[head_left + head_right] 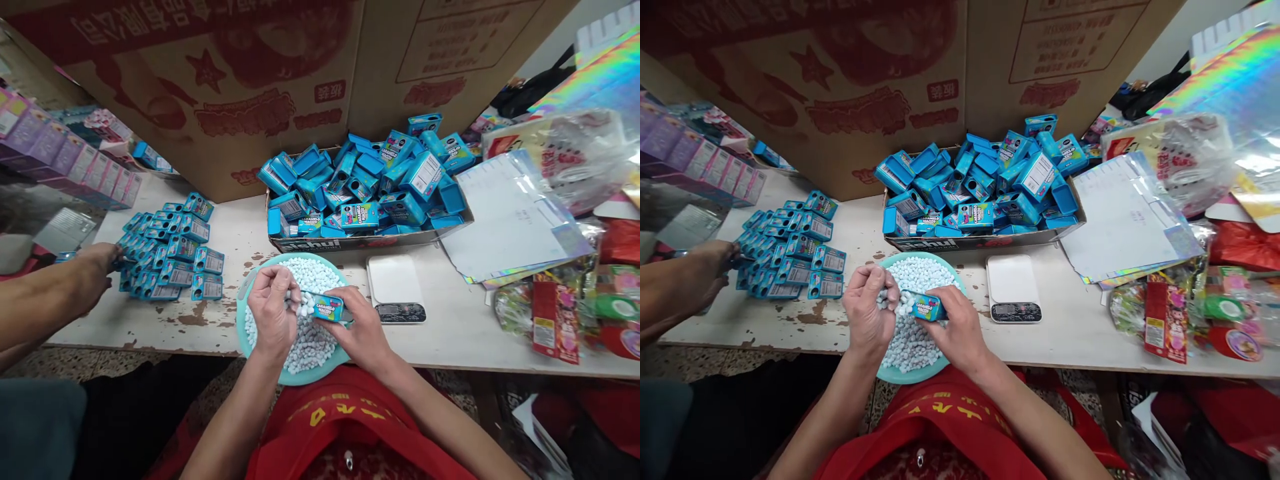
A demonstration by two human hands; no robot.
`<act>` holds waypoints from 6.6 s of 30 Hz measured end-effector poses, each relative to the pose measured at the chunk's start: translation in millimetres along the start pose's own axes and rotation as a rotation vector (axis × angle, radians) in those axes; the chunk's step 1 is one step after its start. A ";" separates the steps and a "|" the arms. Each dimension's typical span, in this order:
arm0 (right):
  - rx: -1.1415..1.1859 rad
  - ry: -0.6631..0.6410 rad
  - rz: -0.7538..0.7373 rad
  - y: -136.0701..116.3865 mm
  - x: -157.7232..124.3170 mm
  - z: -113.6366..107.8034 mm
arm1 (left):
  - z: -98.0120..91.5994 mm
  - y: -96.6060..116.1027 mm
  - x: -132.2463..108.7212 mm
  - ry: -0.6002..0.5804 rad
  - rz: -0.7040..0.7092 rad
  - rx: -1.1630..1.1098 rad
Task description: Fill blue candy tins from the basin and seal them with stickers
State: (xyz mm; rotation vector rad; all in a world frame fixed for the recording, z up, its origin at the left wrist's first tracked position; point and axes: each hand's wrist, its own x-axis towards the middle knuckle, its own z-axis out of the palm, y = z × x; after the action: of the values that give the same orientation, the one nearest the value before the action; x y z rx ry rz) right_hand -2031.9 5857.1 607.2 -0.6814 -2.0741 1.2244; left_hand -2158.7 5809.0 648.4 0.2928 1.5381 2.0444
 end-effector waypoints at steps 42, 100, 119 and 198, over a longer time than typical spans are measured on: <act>0.389 0.117 0.249 41.2 -21.5 -34.3 | -45.3 -54.6 22.4 -0.111 0.032 0.956; 0.223 0.608 0.692 185.5 -81.4 -125.2 | -52.8 -58.2 48.6 -0.524 0.060 1.709; 0.200 0.544 0.700 188.6 -69.3 -124.0 | -57.7 -54.9 54.2 -0.584 -0.060 1.716; 0.086 0.608 0.663 172.5 -84.6 -139.4 | -26.2 -78.5 30.1 -0.295 0.136 1.718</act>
State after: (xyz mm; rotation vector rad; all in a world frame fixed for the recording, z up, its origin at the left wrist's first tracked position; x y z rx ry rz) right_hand -1853.1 5952.3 483.5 -1.5561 -1.3138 1.2161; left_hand -2172.5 5819.0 562.0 1.2048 2.6202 0.1733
